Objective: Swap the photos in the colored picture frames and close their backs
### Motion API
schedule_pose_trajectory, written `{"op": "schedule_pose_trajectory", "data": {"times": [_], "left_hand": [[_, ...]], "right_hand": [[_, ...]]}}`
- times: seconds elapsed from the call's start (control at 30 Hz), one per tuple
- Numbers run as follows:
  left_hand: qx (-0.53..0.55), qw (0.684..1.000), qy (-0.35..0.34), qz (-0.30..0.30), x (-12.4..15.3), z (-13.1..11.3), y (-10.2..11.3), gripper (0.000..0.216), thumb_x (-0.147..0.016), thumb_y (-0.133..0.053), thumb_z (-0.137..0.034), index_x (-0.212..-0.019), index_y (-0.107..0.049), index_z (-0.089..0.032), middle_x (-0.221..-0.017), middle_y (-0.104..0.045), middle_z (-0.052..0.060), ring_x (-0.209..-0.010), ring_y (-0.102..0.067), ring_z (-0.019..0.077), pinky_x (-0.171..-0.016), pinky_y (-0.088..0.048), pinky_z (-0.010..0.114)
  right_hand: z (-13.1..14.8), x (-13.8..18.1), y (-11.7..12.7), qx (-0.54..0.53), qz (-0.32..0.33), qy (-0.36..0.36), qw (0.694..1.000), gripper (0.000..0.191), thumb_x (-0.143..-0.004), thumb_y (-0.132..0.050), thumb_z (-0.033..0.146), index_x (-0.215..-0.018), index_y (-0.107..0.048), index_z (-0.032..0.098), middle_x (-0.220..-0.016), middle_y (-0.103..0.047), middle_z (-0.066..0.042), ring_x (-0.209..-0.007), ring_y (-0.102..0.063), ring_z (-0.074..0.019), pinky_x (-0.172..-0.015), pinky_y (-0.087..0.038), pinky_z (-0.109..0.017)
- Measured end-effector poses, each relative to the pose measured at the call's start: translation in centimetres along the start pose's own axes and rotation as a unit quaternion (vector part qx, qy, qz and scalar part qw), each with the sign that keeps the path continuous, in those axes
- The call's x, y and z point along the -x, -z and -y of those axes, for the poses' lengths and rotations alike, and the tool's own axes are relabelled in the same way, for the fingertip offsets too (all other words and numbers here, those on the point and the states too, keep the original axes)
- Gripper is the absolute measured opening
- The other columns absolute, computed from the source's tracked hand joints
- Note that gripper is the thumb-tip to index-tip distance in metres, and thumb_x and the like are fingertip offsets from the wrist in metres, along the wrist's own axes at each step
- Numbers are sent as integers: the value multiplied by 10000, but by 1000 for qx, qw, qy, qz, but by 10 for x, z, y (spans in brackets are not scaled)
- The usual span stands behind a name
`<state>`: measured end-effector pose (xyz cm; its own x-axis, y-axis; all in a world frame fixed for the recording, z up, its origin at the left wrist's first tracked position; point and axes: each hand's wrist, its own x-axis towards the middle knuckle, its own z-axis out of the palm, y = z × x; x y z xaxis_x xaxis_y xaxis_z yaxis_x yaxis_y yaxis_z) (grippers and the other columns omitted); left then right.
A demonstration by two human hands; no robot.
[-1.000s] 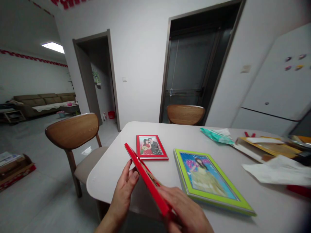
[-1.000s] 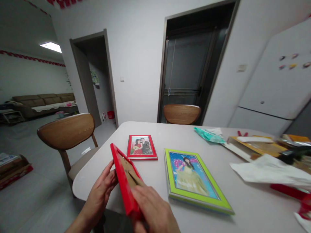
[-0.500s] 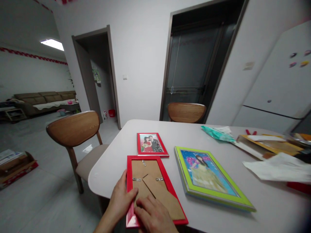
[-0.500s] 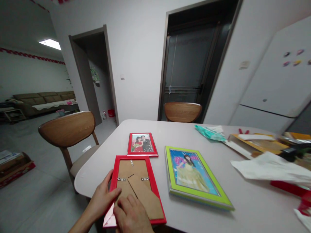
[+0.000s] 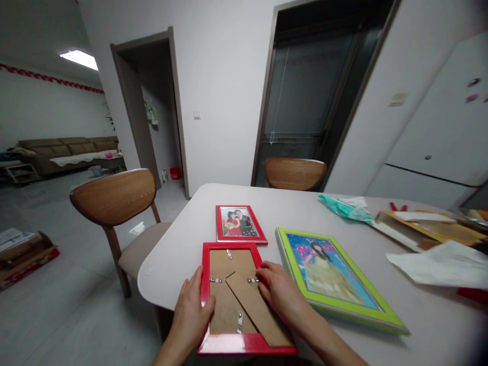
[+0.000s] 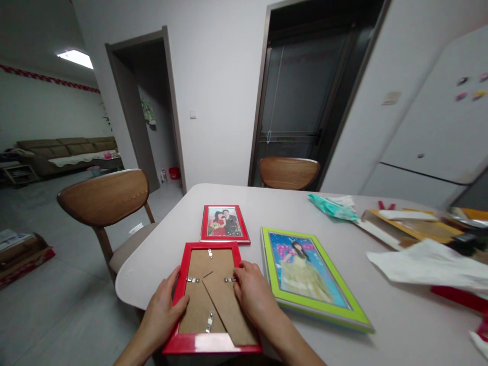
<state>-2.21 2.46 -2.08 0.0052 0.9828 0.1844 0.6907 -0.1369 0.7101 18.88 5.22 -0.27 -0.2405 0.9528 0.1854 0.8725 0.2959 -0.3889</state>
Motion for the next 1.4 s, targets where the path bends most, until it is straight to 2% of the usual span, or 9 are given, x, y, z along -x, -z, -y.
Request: {"op": "schedule_pose_trajectory", "data": {"times": [0.2,0.5,0.63,0.77,0.97,1.17,1.4], "left_hand": [[-12,1000,-2,6,2,1,0,553,-706,-419,-190,-1241,-312,-103,-1249,-431,122,-1143,-390,221,-1003,-207,413],[17,1000,-1,-7,2,-3,2,537,-697,-436,-187,-1222,-348,-119,-1227,-456,117,-1136,-397,225,-996,-216,418],[9,1000,0,-3,2,-1,1,542,-698,-432,-187,-1221,-342,-77,-1216,-458,142,-1138,-392,228,-994,-227,407],[-3,1000,-13,-3,2,0,0,534,-703,-421,-181,-1218,-343,-65,-1225,-448,147,-1137,-393,229,-994,-227,410],[-5,1000,-11,-9,0,1,-1,526,-702,-430,-186,-1210,-357,-69,-1205,-468,150,-1117,-416,237,-984,-242,425],[-5,1000,-15,-22,2,0,-2,510,-706,-431,-182,-1207,-367,-113,-1203,-477,123,-1121,-413,225,-983,-245,420],[-5,999,-11,-31,2,3,-5,506,-705,-430,-179,-1203,-368,-113,-1186,-487,122,-1119,-417,222,-985,-248,404]], "right_hand": [[5,-7,-5,9,-2,-31,999,227,-738,-414,153,-767,-639,151,-887,-538,-98,-846,-491,-168,-744,-372,-235],[5,-7,-4,65,-16,-14,998,249,-784,-384,200,-818,-630,193,-842,-527,-78,-769,-491,-161,-629,-358,-234],[9,-11,-5,87,-31,9,996,246,-781,-393,194,-864,-624,179,-858,-553,-90,-813,-477,-184,-693,-344,-264],[20,-28,-14,65,-32,46,996,282,-807,-343,189,-892,-610,157,-894,-567,-85,-842,-470,-171,-729,-328,-256],[30,-54,-31,75,-33,28,996,251,-790,-374,207,-863,-606,147,-891,-550,-97,-836,-445,-194,-717,-306,-289],[32,-54,-35,91,-31,44,994,276,-805,-367,245,-989,-571,212,-938,-518,-87,-863,-416,-201,-703,-286,-295],[38,-47,-29,68,-24,54,996,262,-813,-373,251,-957,-586,199,-926,-533,-76,-861,-434,-179,-735,-291,-287]]}}
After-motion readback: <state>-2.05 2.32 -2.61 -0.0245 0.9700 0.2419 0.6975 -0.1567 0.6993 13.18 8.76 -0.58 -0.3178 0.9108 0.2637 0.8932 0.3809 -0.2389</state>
